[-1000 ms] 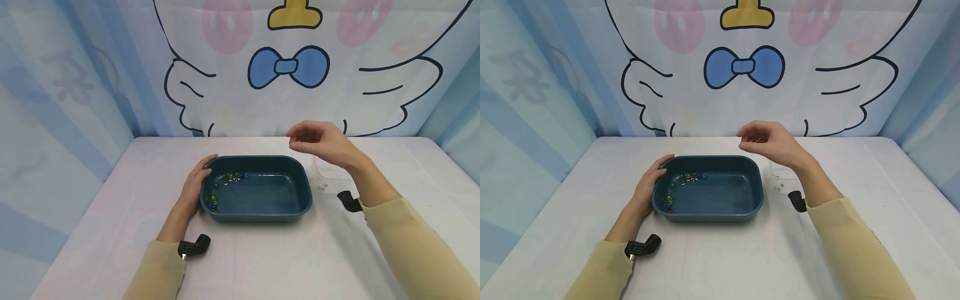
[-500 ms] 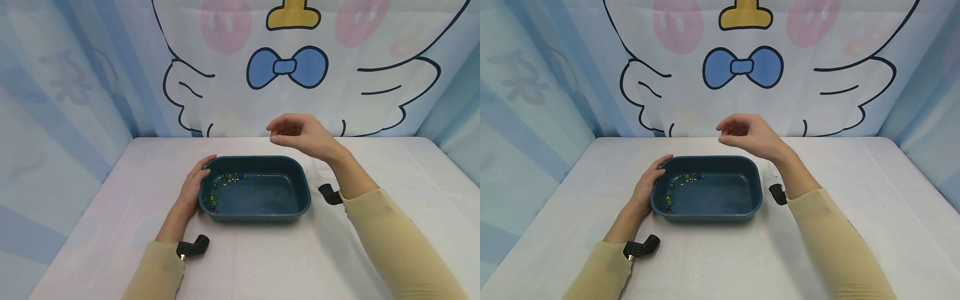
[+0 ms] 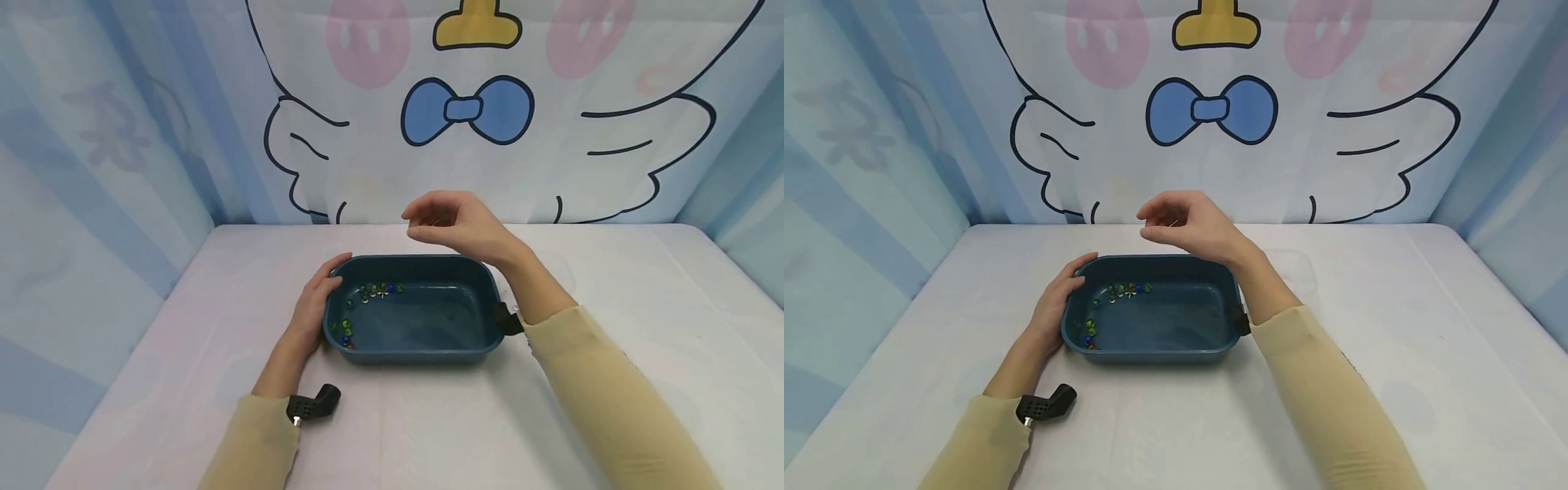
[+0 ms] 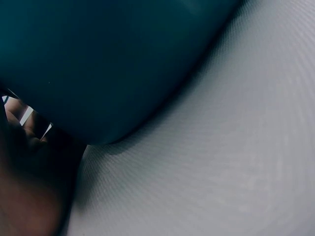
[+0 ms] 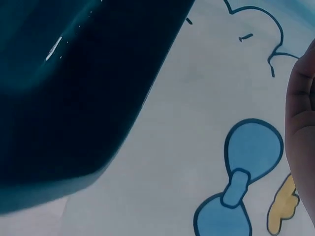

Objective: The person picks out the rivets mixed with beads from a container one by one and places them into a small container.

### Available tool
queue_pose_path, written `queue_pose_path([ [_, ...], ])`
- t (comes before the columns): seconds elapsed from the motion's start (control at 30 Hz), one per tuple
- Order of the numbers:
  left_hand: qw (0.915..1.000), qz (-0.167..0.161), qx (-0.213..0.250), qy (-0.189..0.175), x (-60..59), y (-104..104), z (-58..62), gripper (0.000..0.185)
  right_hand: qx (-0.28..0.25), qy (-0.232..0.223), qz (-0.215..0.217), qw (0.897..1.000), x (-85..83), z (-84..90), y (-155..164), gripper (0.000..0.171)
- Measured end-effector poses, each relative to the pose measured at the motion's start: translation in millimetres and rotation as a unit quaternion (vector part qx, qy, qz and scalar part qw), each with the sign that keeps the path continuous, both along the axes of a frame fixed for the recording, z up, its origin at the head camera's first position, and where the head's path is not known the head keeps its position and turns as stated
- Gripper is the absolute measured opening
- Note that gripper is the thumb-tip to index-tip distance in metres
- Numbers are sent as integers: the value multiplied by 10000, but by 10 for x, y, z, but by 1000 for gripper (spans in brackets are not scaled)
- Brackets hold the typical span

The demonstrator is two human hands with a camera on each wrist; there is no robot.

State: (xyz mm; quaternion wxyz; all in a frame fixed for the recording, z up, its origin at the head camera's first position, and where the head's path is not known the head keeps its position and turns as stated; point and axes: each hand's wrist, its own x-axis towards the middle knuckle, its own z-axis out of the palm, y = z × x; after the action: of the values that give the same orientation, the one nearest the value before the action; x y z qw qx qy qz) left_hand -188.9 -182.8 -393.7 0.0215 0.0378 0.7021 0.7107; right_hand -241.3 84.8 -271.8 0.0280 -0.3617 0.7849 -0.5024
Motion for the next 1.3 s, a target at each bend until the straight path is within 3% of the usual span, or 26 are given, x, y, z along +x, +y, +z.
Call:
queue_pose_path([
  [0.6, 9999, -27, -100, -61, -15, -10, 2, 49, 77, -132, 438, 9989, -121, -230, -293, 23],
  [1.3, 9998, -53, -170, -56, -13, -26, 11, 49, 814, -464, 737, 9929, -187, -387, -480, 26],
])
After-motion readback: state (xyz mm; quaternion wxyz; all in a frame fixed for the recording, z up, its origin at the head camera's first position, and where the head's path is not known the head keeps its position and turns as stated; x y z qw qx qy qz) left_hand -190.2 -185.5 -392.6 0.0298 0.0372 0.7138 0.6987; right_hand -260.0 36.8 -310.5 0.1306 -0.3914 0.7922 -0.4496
